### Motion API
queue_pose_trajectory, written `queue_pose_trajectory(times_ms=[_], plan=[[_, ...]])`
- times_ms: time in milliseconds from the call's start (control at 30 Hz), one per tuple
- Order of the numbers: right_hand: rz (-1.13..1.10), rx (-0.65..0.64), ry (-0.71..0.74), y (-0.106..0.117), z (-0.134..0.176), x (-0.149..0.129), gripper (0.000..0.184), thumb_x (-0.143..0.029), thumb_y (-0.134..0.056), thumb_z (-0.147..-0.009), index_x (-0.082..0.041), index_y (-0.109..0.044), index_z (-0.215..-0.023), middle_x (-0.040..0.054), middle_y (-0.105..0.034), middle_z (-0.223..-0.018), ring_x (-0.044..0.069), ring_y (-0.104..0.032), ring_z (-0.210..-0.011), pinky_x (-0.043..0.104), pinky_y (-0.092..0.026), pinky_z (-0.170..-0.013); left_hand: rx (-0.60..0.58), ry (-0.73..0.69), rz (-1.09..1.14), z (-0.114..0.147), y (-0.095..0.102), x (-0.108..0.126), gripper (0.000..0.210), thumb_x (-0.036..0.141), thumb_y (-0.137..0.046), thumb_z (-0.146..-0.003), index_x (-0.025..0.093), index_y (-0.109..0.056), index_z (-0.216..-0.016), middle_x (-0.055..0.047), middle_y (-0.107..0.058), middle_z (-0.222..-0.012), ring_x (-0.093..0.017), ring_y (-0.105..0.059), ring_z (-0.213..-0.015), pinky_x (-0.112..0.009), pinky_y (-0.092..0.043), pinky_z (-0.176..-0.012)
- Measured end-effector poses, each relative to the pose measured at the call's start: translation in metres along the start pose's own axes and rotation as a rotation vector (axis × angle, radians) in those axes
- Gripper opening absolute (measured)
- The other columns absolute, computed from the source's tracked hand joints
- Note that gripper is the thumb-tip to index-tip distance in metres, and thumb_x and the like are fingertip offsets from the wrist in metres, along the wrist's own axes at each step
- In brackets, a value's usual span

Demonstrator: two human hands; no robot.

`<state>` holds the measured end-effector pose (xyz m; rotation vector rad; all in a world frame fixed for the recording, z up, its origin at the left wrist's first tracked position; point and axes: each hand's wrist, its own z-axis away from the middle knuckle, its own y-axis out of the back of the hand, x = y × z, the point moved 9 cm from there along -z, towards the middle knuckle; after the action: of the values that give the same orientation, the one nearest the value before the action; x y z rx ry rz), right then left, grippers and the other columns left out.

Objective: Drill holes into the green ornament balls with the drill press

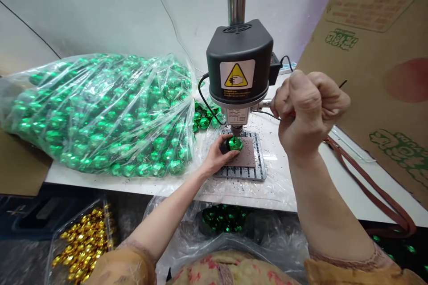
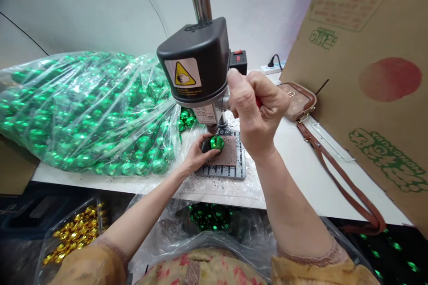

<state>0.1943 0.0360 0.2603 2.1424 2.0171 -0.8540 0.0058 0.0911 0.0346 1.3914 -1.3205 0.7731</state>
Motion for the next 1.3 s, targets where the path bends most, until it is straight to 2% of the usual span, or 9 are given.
queue_pose_trajectory(times_ms=[167,433,633,900,1033,1300], plan=[[0.002,0.005,-0.025,0.001,0.001,0.003,0.049,-0.031,-0.063,-0.092,-0.022,-0.034,-0.054,-0.0041,-0.030,-0.047,0.009,-0.034,-0.042,0.032,-0.026,-0.043,-0.017,0.021,-0.009,0.001,-0.008,-0.002,0.058,0.038,-0.084,-0.076,0.020,-0.058,-0.124,-0.010,-0.070,-0.119,-0.026,-0.067,-0.110,-0.041,-0.055,-0.097],[-0.038,0.001,-0.020,0.002,0.000,0.008,0.049,-0.032,-0.063,-0.093,-0.021,-0.036,-0.054,-0.0055,-0.030,-0.048,0.006,-0.034,-0.043,0.028,-0.025,-0.045,-0.033,0.009,-0.082,0.007,-0.012,0.006,0.053,0.033,-0.082,-0.077,0.020,-0.058,-0.122,-0.008,-0.071,-0.115,-0.025,-0.068,-0.107,-0.041,-0.055,-0.096],[-0.047,0.004,0.052,0.004,0.008,0.006,0.050,-0.024,-0.062,-0.092,-0.019,-0.031,-0.053,-0.0058,-0.028,-0.045,0.004,-0.030,-0.039,0.027,-0.020,-0.042,-0.032,0.018,-0.064,0.008,-0.013,0.002,0.053,0.033,-0.082,-0.078,0.020,-0.058,-0.123,-0.008,-0.070,-0.115,-0.025,-0.068,-0.108,-0.040,-0.055,-0.096],[-0.055,0.070,0.131,0.008,0.022,0.004,0.055,-0.024,-0.062,-0.091,-0.018,-0.024,-0.052,-0.0053,-0.023,-0.045,0.004,-0.024,-0.040,0.029,-0.017,-0.046,-0.048,0.013,-0.045,0.008,-0.014,0.000,0.056,0.035,-0.083,-0.079,0.020,-0.056,-0.125,-0.008,-0.070,-0.117,-0.025,-0.067,-0.109,-0.040,-0.055,-0.097],[-0.051,0.032,0.158,0.008,0.025,0.003,0.052,-0.025,-0.061,-0.091,-0.019,-0.024,-0.055,-0.0059,-0.019,-0.048,0.004,-0.023,-0.040,0.028,-0.016,-0.043,-0.049,-0.008,-0.038,0.008,-0.014,0.002,0.055,0.037,-0.082,-0.080,0.020,-0.056,-0.125,-0.009,-0.070,-0.116,-0.025,-0.068,-0.108,-0.040,-0.055,-0.095],[-0.052,0.018,0.216,0.012,0.030,0.003,0.053,-0.022,-0.061,-0.090,-0.017,-0.023,-0.054,-0.0053,-0.023,-0.047,0.003,-0.024,-0.040,0.027,-0.016,-0.043,-0.056,-0.019,-0.044,0.009,-0.014,0.000,0.055,0.040,-0.081,-0.081,0.021,-0.056,-0.126,-0.009,-0.070,-0.118,-0.025,-0.067,-0.110,-0.040,-0.054,-0.097]])
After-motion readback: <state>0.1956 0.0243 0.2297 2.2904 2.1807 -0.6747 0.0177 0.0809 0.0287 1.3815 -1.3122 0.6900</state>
